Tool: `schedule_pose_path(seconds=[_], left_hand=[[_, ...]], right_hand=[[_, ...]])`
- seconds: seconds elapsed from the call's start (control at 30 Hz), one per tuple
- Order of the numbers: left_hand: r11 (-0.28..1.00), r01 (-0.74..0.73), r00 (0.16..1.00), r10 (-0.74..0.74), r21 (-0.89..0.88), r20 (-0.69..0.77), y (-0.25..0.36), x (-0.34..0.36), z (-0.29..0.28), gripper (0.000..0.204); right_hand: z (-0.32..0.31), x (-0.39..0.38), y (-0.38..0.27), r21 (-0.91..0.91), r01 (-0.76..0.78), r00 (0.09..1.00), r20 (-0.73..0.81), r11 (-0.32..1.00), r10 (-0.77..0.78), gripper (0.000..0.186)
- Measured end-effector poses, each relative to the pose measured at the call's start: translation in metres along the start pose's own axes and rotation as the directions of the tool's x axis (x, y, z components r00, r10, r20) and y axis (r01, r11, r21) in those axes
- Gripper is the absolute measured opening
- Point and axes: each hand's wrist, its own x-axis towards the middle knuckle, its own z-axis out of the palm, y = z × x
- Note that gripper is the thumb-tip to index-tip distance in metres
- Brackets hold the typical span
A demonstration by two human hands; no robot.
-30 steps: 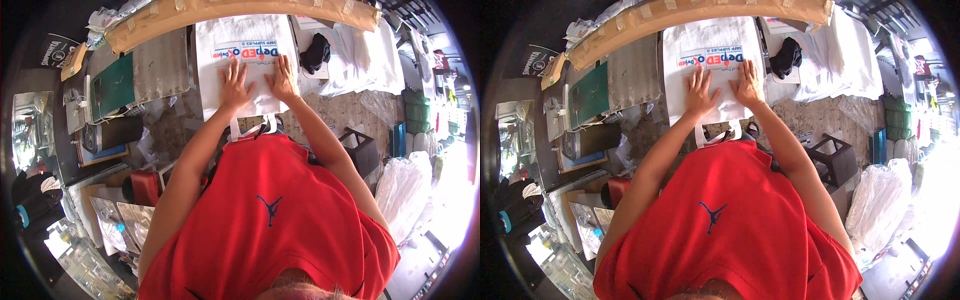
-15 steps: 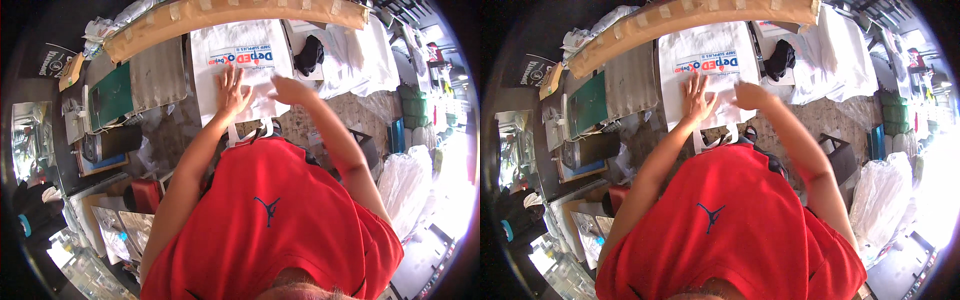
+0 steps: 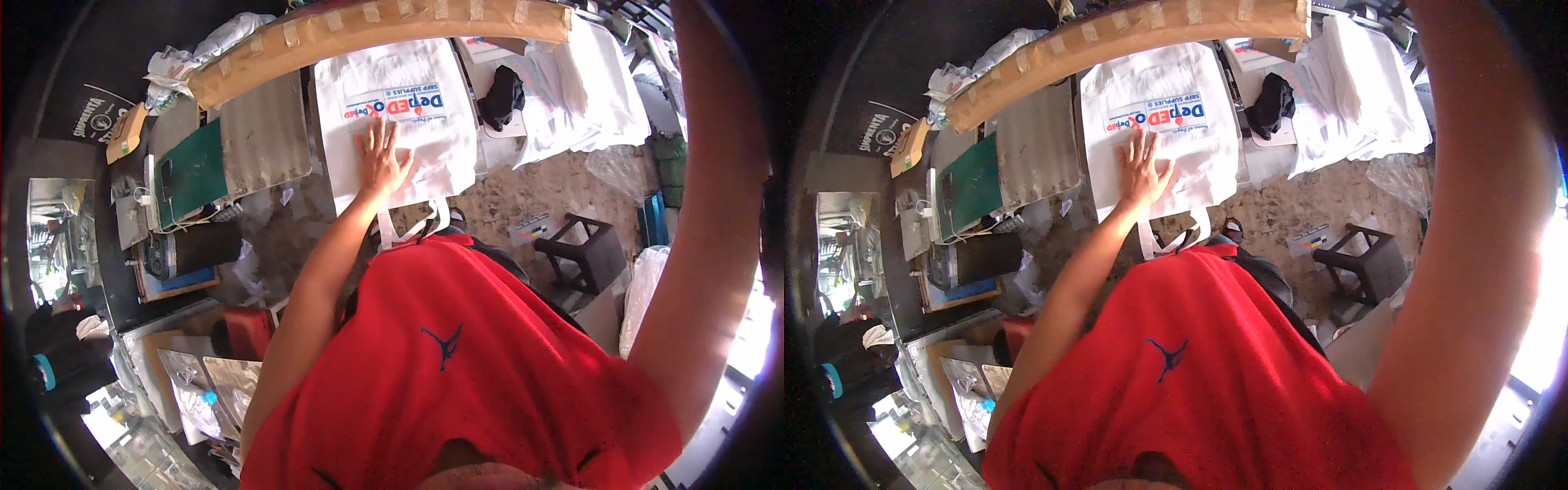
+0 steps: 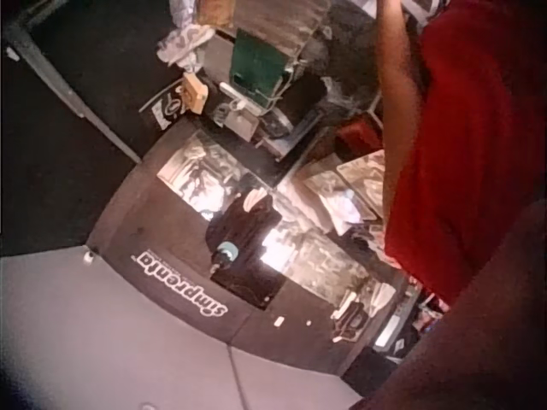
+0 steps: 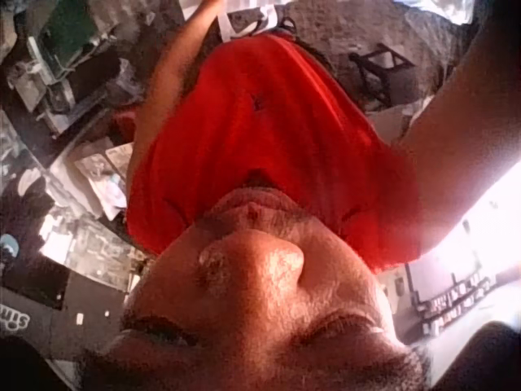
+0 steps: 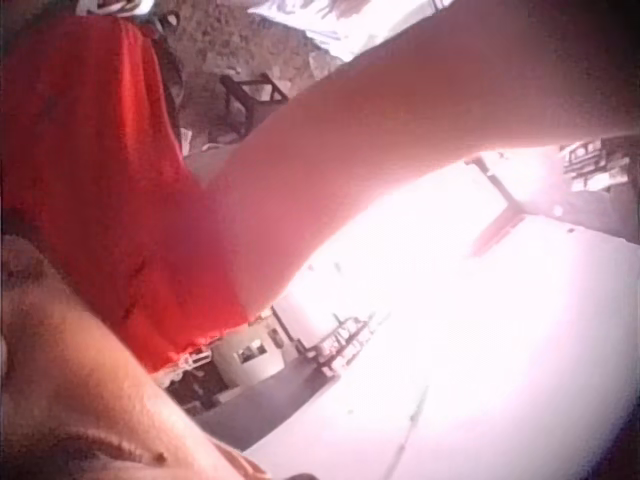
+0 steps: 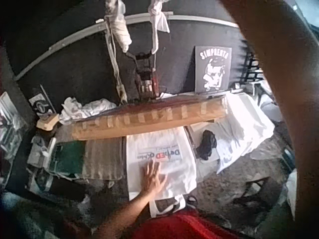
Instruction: The person heat presses printed designs onto tote bags by placing each bag onto the heat press machine, positioning a transfer sheet on top, pressing the machine down, and rubbing the transfer with a cloth before setting the bags aside.
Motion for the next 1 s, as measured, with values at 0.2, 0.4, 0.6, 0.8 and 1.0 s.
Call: schedule_pose_path(seconds=[0.2, 0.4, 0.6, 0.8, 1.0], left_hand=[[0.998, 0.046, 0.995, -0.05, 0.049, 0.083, 0.001, 0.01, -0.008, 0.077], [0.977, 0.21, 0.97, -0.212, 0.033, 0.122, 0.024, 0.019, -0.035, 0.084], [0.229, 0.172, 0.53, 0.799, -0.958, 0.286, 0.101, 0.018, -0.226, 0.052], [0.187, -0.153, 0.891, 0.45, -0.97, -0.054, 0.058, 0.053, -0.253, 0.052], [0.793, -0.243, 0.951, 0.309, -0.559, 0.025, 0.029, 0.059, -0.147, 0.066]], right_hand=[[0.006, 0.038, 0.005, -0.088, 0.05, 0.998, 0.027, 0.995, -0.048, 0.028], [0.015, 0.053, 0.002, -0.082, 0.097, 0.995, -0.015, 0.992, -0.099, 0.022], [0.049, 0.023, 0.019, 0.067, 0.048, 0.977, -0.209, 0.997, -0.033, 0.018], [0.249, -0.021, 0.019, 0.516, -0.226, 0.878, -0.26, 0.826, 0.403, 0.012], [0.338, -0.037, 0.035, 0.446, -0.419, 0.747, -0.326, 0.791, 0.58, 0.023]])
